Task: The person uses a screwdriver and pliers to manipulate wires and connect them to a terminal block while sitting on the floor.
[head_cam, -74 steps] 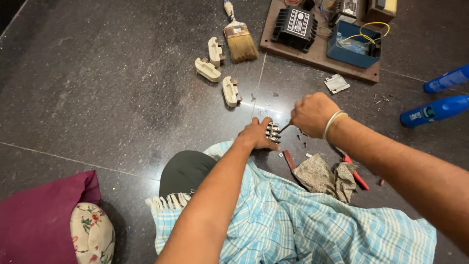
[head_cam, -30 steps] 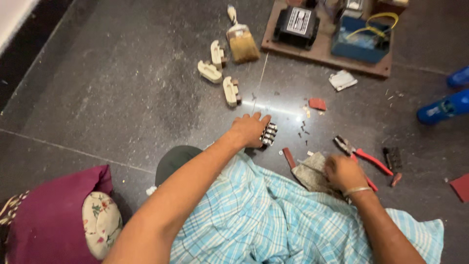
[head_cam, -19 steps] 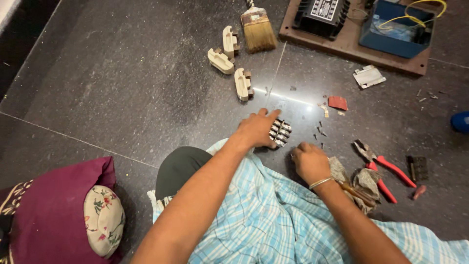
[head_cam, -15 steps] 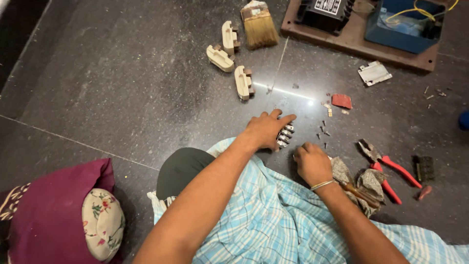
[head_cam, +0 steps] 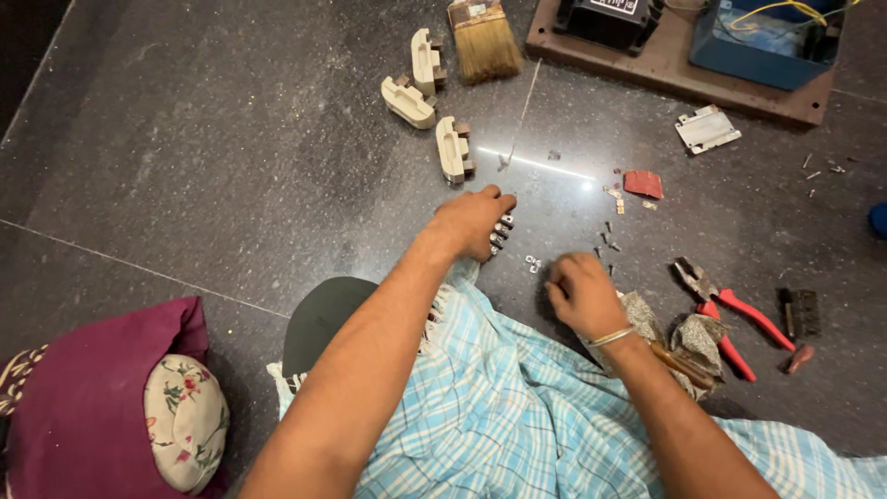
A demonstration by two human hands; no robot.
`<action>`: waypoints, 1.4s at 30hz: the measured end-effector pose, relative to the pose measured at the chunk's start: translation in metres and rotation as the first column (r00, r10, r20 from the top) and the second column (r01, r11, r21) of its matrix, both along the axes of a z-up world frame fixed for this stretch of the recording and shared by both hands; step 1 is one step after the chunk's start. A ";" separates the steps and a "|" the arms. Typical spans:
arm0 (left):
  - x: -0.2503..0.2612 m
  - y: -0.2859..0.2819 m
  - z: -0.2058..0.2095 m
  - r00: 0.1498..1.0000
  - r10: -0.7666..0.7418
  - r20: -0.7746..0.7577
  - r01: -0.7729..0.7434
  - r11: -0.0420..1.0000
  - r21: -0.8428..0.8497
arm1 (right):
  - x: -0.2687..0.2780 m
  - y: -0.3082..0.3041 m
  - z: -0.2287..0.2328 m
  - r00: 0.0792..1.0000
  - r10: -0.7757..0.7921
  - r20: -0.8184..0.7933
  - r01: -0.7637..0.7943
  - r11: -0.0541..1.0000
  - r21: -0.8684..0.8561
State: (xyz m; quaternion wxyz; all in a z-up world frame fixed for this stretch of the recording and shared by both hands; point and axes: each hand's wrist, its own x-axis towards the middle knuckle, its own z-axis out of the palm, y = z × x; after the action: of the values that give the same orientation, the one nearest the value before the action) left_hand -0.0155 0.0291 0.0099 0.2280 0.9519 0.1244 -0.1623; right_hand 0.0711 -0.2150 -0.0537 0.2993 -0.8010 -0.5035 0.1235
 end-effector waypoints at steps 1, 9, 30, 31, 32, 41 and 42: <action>0.001 0.000 0.000 1.000 0.000 0.002 0.000 1.000 0.002 | 0.000 0.004 0.000 1.000 0.000 0.002 0.000 1.000 0.002; 0.005 -0.007 -0.006 0.996 -0.016 0.091 0.021 0.998 -0.063 | 0.014 0.019 -0.032 0.936 0.273 0.221 -0.263 0.962 -0.077; 0.023 -0.064 0.000 0.996 0.078 0.046 -0.071 0.988 -0.137 | 0.093 -0.106 -0.051 0.122 -0.290 -0.949 0.669 0.731 -0.137; 0.023 -0.064 -0.004 0.996 0.077 0.044 -0.070 0.988 -0.138 | 0.096 -0.104 -0.063 0.120 -0.291 -0.949 0.670 0.730 -0.139; 0.023 -0.064 -0.011 0.994 0.069 0.087 -0.057 0.988 -0.141 | 0.099 -0.100 -0.073 0.102 -0.331 -0.938 0.649 0.737 -0.189; 0.023 -0.052 -0.042 0.954 -0.041 0.296 0.105 0.973 -0.205 | 0.067 -0.061 -0.046 0.904 -0.427 -0.016 0.419 0.894 -0.157; 0.022 -0.052 -0.040 0.950 -0.060 0.306 0.138 0.960 -0.242 | 0.066 -0.061 -0.049 0.926 -0.361 0.112 0.372 0.922 -0.106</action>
State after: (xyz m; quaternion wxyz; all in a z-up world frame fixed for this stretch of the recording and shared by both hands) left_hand 0.0064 -0.0227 -0.0305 0.3585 0.9323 0.0182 -0.0445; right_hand 0.1369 -0.2758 -0.1023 0.2433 -0.9029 -0.3491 0.0601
